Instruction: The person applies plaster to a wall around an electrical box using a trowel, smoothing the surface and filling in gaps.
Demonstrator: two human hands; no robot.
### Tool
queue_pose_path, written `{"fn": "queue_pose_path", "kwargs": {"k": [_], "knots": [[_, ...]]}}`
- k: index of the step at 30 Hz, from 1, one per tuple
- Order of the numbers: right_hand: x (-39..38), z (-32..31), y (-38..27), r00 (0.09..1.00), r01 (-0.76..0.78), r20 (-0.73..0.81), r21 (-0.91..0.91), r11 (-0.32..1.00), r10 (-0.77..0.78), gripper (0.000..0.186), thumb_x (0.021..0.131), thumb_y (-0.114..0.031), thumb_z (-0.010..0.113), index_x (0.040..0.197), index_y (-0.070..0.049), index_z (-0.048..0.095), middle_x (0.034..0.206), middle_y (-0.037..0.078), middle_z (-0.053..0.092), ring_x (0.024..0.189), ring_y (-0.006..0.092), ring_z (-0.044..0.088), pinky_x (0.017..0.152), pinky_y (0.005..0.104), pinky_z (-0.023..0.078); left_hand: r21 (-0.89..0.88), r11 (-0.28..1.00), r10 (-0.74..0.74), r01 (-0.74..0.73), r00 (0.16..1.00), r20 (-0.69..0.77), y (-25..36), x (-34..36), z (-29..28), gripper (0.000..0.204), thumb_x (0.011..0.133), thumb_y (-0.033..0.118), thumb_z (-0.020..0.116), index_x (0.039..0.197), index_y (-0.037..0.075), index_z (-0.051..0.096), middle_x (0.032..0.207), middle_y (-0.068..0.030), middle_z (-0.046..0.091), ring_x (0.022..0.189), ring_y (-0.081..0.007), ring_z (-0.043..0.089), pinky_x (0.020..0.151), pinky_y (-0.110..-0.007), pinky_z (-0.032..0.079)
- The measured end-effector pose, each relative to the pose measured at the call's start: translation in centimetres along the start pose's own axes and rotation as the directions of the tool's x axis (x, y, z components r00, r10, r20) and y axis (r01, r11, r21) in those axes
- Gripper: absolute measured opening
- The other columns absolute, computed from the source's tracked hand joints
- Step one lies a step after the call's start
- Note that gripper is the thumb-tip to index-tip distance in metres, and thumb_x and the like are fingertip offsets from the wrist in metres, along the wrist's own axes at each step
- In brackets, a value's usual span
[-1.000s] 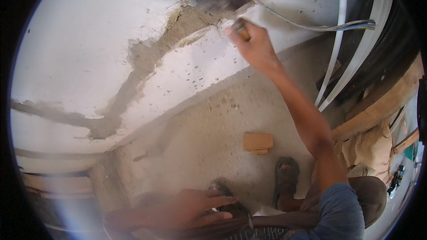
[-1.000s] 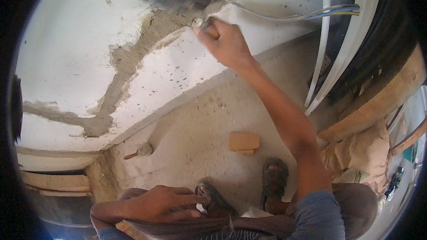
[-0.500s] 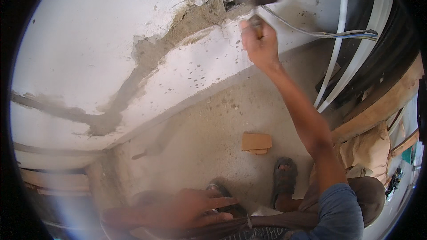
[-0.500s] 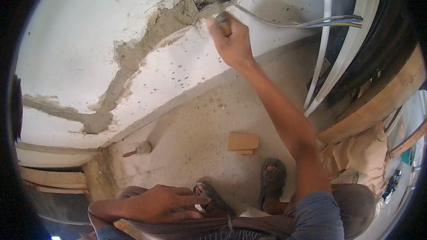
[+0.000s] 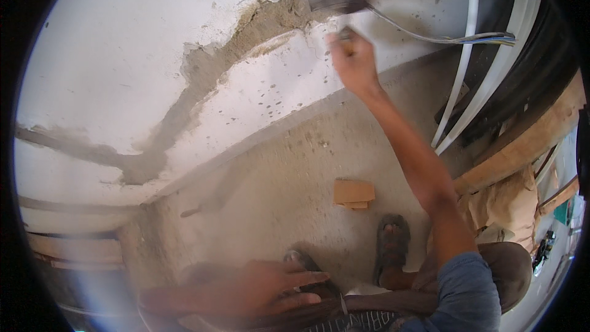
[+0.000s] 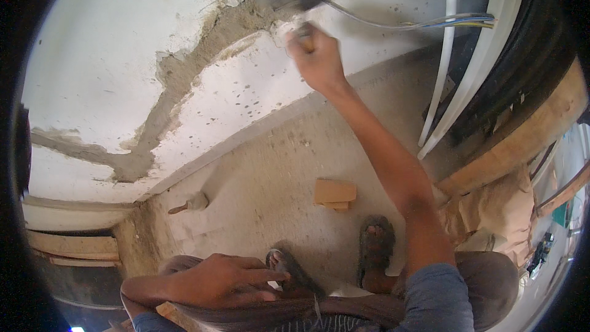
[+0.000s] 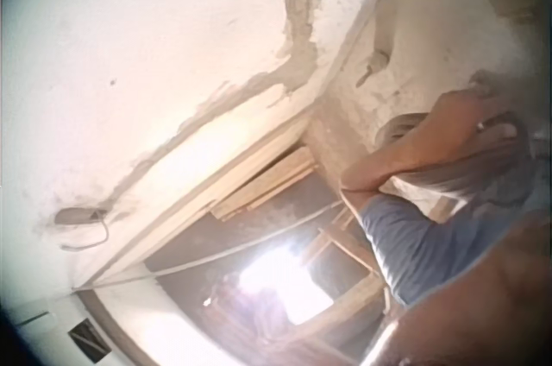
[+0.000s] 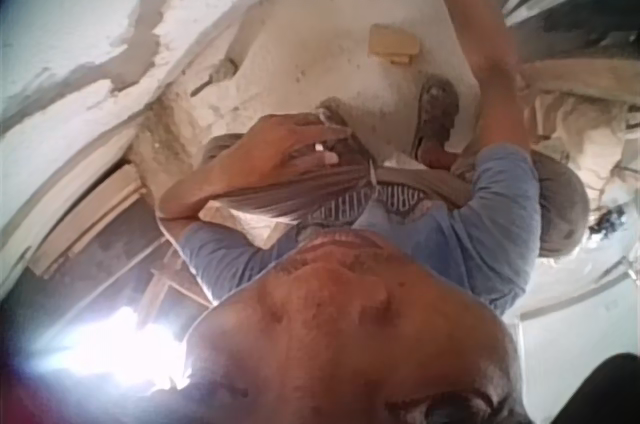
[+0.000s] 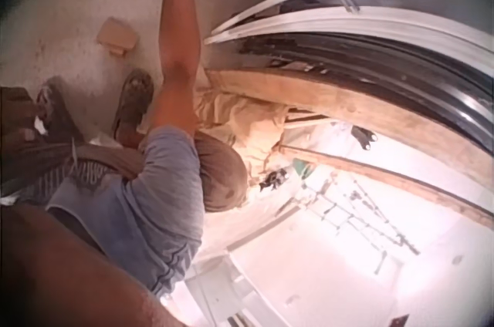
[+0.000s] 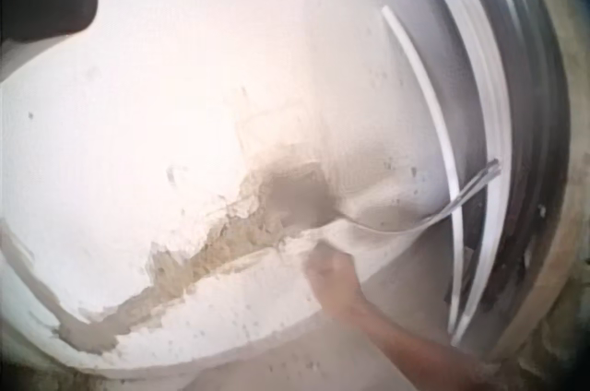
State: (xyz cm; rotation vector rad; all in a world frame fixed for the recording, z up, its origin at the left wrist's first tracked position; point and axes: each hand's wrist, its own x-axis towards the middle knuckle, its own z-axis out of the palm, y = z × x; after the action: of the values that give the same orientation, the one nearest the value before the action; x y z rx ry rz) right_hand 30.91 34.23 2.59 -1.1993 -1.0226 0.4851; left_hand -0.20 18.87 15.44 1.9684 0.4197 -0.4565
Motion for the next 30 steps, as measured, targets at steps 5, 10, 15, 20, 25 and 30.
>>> {"fn": "queue_pose_path", "kwargs": {"k": [5,10,15,20,25,30], "knots": [[0.0,0.6,0.3,0.998,0.03,0.051,-0.031,0.999,-0.029,0.04,0.091,-0.037,0.07,0.086,0.002,0.062,0.064,0.016,0.058,0.056,0.0266,0.053,0.061,0.0393,0.047,0.022,1.0,-0.021,0.021,1.0,0.003,0.1,-0.3,0.1,0.045,0.097,0.036,0.065,0.137,0.015,0.06,0.102,-0.0158,0.068,0.087,-0.0357,0.07,0.073,-0.042,0.056],[0.4,0.7,2.1,0.98,0.149,0.157,-0.19,0.971,-0.12,0.033,0.093,-0.03,0.068,0.087,0.002,0.063,0.059,0.007,0.053,0.054,0.0165,0.048,0.055,0.0347,0.044,-0.048,0.999,-0.022,0.017,0.995,-0.099,-3.6,-1.9,2.9,0.046,0.097,0.037,0.066,0.136,0.015,0.061,0.104,-0.0161,0.069,0.087,-0.0356,0.07,0.074,-0.042,0.057],[0.3,0.3,2.3,0.984,0.144,0.125,-0.129,0.981,-0.128,0.031,0.095,-0.026,0.066,0.082,0.001,0.059,0.058,0.001,0.049,0.054,0.0105,0.043,0.052,0.0314,0.041,-0.064,0.998,-0.004,0.001,0.999,-0.048,-2.5,-1.0,1.7,0.046,0.096,0.038,0.066,0.136,0.015,0.062,0.105,-0.0168,0.07,0.091,-0.0362,0.071,0.076,-0.043,0.057],[0.8,0.1,0.1,0.992,0.101,0.078,-0.078,0.992,-0.095,0.036,0.094,-0.031,0.066,0.083,0.002,0.058,0.059,0.009,0.053,0.054,0.02,0.046,0.057,0.0372,0.043,0.0,1.0,-0.008,0.008,1.0,-0.016,-1.4,-0.4,0.6,0.046,0.096,0.038,0.066,0.136,0.015,0.062,0.106,-0.0176,0.07,0.092,-0.0364,0.071,0.077,-0.042,0.057],[1.3,0.9,-0.8,0.988,0.147,0.059,-0.033,0.989,-0.145,0.037,0.095,-0.034,0.066,0.083,0.0,0.058,0.059,0.007,0.056,0.054,0.0168,0.048,0.055,0.0368,0.043,0.032,0.999,-0.025,0.025,1.0,0.008,-1.5,-0.5,0.5,0.046,0.096,0.038,0.066,0.136,0.015,0.061,0.107,-0.0182,0.069,0.092,-0.0365,0.071,0.077,-0.042,0.057],[1.0,0.6,-1.0,0.971,0.142,0.227,-0.269,0.953,-0.081,0.04,0.094,-0.038,0.068,0.085,0.0,0.062,0.059,0.005,0.057,0.055,0.0148,0.052,0.055,0.0345,0.044,0.06,0.998,-0.028,0.027,0.999,0.022,-1.2,-0.1,0.0,0.046,0.097,0.038,0.065,0.135,0.014,0.062,0.106,-0.0189,0.069,0.092,-0.037,0.071,0.077,-0.042,0.057]]}}
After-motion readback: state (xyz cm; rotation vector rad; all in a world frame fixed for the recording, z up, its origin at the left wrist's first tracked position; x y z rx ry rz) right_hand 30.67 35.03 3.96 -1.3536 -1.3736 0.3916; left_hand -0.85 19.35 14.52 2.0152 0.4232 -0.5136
